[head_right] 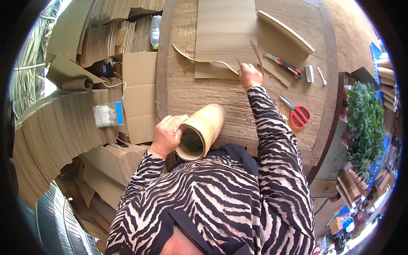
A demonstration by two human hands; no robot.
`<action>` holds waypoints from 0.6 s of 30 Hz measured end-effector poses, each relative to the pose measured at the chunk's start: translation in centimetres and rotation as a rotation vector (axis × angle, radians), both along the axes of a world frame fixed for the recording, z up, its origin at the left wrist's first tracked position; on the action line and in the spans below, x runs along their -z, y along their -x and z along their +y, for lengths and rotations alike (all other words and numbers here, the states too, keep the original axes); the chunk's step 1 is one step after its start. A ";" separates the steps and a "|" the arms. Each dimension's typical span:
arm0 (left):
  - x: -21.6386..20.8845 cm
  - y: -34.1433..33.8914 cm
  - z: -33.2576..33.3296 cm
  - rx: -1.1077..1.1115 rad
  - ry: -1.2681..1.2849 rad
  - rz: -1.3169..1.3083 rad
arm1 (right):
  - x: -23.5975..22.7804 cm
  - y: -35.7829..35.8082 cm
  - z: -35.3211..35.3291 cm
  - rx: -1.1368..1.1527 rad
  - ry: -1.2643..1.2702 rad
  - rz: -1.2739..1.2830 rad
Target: The person rolls a corrugated cardboard sheet into a cylindrical tube and secures it with tape. They trim the tube edges with scissors, then insert a small potted plant into the tube and secure it with tape. The person repeats the process to make a second tube and secures it with tape.
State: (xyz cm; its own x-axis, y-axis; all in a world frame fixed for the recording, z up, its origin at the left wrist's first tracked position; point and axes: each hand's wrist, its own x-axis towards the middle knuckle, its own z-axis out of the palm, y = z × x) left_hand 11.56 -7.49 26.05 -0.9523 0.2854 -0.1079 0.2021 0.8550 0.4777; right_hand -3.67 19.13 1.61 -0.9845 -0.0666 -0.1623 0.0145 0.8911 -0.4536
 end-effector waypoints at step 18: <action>0.9 2.2 -1.4 0.196 0.011 0.070 | -8.4 -16.2 9.7 0.447 0.272 0.631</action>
